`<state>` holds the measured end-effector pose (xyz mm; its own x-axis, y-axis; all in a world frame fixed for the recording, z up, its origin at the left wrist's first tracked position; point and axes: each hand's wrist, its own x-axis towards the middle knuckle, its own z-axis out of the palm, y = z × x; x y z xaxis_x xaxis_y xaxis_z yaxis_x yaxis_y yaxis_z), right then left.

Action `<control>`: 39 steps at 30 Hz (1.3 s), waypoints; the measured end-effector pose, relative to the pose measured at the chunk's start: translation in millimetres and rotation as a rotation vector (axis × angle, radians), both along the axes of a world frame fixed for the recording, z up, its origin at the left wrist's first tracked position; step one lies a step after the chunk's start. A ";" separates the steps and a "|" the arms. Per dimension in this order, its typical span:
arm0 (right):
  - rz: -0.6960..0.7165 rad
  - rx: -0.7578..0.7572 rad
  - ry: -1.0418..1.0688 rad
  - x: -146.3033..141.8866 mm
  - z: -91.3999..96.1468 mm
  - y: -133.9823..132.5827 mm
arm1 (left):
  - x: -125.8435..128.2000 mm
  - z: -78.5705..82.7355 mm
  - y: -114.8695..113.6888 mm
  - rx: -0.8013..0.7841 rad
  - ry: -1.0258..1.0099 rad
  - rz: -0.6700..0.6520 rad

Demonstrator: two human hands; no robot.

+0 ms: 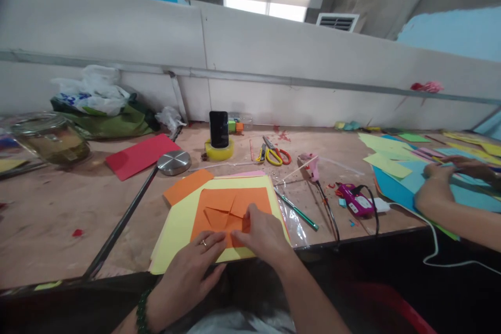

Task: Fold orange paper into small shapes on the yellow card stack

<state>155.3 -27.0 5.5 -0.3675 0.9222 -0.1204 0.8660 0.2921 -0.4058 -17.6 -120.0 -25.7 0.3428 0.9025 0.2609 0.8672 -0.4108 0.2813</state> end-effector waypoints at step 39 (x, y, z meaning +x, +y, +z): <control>0.519 0.158 0.264 31.4 -10.0 1.4 | -2.5 23.0 29.0 -0.115 0.201 0.056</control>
<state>186.7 -25.5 -4.5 -0.7730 0.6140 0.1597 0.4706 0.7237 -0.5048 -20.1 -91.1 -2.7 0.3256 0.9415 0.0869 0.9312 -0.3353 0.1428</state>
